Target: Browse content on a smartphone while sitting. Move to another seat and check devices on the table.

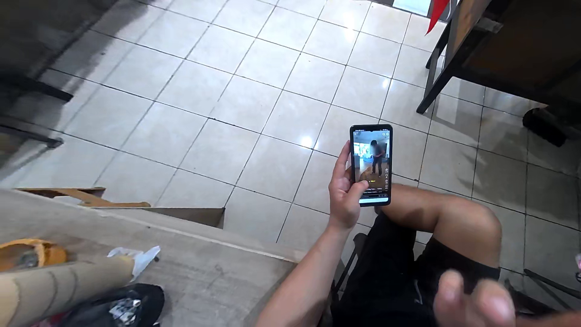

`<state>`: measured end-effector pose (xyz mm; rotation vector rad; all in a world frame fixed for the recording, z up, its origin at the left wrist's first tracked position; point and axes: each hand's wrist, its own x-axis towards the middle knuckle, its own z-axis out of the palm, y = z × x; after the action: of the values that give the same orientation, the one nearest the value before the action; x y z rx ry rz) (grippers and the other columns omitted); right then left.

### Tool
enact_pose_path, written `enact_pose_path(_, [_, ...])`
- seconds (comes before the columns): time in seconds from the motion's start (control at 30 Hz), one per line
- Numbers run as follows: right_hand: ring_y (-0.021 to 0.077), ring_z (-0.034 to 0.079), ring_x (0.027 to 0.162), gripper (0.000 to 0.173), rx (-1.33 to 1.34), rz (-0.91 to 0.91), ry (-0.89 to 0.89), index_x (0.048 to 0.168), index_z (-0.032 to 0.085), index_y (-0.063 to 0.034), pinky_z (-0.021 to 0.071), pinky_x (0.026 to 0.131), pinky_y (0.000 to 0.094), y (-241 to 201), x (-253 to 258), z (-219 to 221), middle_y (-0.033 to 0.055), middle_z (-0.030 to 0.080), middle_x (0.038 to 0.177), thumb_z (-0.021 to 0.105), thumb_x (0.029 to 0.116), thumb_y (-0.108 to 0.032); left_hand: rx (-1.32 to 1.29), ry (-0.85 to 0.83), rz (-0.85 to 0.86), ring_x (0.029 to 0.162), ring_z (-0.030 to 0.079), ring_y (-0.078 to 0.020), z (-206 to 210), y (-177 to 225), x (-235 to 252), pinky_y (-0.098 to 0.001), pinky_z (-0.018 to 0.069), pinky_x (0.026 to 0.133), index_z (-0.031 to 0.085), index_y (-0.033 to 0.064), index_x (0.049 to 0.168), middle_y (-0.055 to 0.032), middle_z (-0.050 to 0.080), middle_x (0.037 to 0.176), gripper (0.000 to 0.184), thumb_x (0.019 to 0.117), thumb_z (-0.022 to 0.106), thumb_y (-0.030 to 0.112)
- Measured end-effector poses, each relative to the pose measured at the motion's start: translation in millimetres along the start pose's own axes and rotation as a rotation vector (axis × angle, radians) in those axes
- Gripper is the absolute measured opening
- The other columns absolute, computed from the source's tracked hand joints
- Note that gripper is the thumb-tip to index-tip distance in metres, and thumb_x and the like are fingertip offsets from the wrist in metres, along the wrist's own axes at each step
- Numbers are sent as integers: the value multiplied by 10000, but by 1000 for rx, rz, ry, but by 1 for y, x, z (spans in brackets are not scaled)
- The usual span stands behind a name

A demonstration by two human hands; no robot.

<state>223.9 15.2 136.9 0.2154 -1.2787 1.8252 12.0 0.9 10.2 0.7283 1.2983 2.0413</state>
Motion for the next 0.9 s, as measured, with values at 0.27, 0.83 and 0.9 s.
enact_pose_path(0.27, [192, 445, 1441, 620, -492, -80, 178, 1610, 306, -347, 439, 1126, 416, 69, 44, -108, -80, 346, 1655, 341, 1053, -617, 75, 36, 22, 1123, 662, -257, 1, 1, 0, -452, 576, 929, 291, 245, 1618, -142, 614, 1350, 571, 1071, 423, 144])
enact_pose_path(0.83, [359, 473, 1429, 701, -1219, 864, -81, 1644, 271, -182, 396, 1124, 653, 209, 77, -220, 66, 357, 1660, 599, 1042, -324, 2, -10, 1, 1328, 536, -282, -5, -4, 1, -517, 531, 1004, 281, 241, 1621, -86, 423, 1576, 548, 1083, 289, 342])
enact_pose_path(0.9, [368, 509, 1391, 674, -1396, 894, -238, 1629, 314, -189, 411, 1085, 675, 222, 64, -236, 59, 397, 1638, 606, 1034, -311, -7, -11, 0, 1311, 549, -284, -5, -4, 1, -512, 536, 995, 281, 239, 1620, -96, 443, 1559, 542, 1085, 287, 327])
